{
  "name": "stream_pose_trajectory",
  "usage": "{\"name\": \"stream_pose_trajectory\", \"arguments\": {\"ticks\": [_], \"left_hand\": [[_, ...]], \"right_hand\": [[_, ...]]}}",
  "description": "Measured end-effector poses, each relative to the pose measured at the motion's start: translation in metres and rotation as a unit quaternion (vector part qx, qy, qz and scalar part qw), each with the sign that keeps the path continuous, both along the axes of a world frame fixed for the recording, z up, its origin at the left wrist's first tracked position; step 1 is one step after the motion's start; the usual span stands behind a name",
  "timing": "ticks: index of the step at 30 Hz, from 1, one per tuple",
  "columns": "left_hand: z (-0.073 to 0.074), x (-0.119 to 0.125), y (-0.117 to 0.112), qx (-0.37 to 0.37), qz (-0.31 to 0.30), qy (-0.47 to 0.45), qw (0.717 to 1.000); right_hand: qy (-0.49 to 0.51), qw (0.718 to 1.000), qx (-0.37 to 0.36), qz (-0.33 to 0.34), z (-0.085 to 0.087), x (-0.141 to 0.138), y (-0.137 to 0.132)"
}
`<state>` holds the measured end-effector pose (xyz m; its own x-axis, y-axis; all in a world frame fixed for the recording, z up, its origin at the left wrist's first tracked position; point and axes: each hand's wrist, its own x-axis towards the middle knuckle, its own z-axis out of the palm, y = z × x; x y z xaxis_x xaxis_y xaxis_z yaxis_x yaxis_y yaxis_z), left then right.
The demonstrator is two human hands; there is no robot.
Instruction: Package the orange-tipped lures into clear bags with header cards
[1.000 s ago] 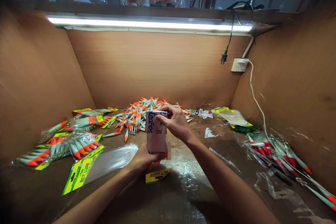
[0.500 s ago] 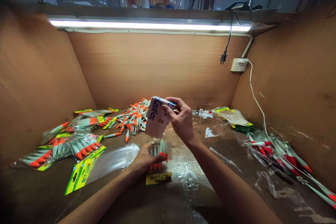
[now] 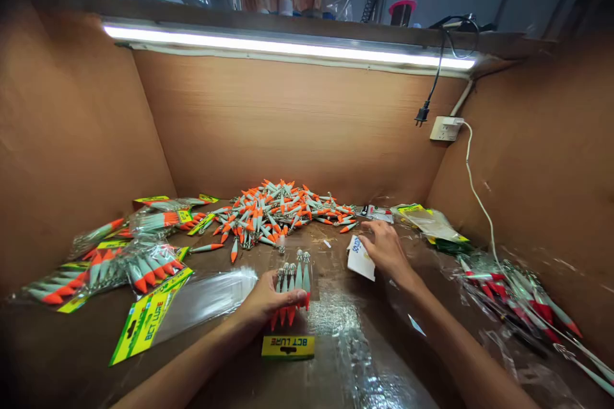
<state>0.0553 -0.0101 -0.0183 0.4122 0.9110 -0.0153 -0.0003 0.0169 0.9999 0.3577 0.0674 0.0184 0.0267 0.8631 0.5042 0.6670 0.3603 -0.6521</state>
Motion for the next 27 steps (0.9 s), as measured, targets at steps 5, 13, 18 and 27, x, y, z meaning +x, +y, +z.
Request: {"name": "stream_pose_trajectory", "arguments": {"ticks": [5, 13, 18, 27], "left_hand": [[-0.001, 0.002, -0.002, -0.001, -0.021, 0.001, 1.000], [-0.004, 0.005, -0.003, -0.002, -0.027, 0.012, 1.000], [-0.005, 0.007, -0.002, -0.004, -0.037, -0.004, 0.999], [-0.004, 0.009, -0.004, -0.031, -0.036, -0.037, 0.998]], "right_hand": [[-0.075, 0.972, 0.026, 0.219, -0.001, -0.037, -0.048], [-0.082, 0.962, 0.070, 0.251, 0.000, -0.059, -0.059], [-0.093, 0.952, 0.062, 0.286, -0.002, -0.059, -0.064], [-0.103, 0.950, 0.046, 0.290, -0.005, -0.058, -0.066]]}}
